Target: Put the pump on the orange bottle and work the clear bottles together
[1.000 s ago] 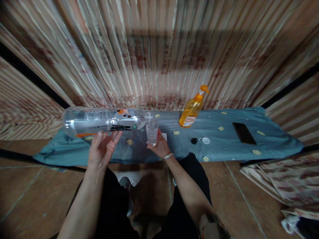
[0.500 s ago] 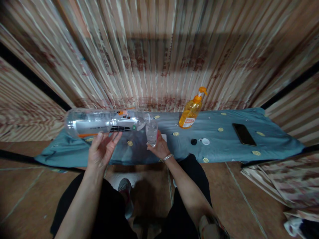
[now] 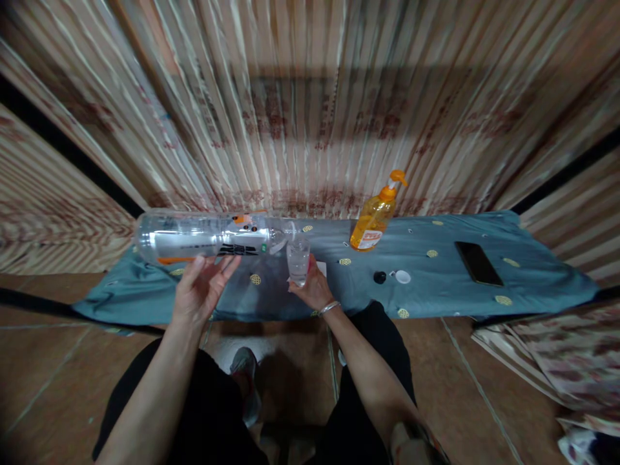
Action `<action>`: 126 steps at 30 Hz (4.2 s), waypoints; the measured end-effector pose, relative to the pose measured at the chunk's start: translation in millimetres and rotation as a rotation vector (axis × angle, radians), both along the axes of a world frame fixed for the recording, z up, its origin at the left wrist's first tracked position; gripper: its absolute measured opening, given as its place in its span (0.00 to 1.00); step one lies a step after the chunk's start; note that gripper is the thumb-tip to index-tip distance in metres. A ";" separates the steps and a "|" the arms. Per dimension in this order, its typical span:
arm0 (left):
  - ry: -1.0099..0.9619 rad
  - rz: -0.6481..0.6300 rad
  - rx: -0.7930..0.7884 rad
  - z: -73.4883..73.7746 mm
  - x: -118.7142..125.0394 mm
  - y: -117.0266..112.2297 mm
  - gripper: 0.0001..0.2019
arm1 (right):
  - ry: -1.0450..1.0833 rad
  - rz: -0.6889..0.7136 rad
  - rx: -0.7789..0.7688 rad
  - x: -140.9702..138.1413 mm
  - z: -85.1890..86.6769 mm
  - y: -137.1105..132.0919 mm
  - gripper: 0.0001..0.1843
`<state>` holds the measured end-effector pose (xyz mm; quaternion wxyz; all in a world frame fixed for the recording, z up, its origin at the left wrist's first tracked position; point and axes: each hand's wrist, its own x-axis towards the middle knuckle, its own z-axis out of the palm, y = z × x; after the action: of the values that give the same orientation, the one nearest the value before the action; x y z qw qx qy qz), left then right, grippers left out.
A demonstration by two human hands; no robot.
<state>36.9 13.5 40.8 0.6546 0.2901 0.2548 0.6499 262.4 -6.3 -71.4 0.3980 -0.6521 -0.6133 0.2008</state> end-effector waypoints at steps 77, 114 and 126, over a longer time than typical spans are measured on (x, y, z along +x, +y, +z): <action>0.032 0.163 -0.068 0.9 3.7 -11.9 0.15 | -0.068 -0.019 0.030 -4.5 -10.5 3.3 0.48; 0.069 0.126 0.010 3.3 6.6 -10.6 0.14 | -0.046 -0.010 0.032 -2.5 -6.1 3.2 0.46; 0.039 0.092 0.003 3.4 11.5 -10.1 0.15 | -0.071 -0.026 0.022 -2.3 -7.8 5.2 0.46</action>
<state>48.3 3.3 44.2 0.6187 0.2915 0.2795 0.6738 260.1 -1.1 -79.1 0.3856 -0.6624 -0.6206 0.1656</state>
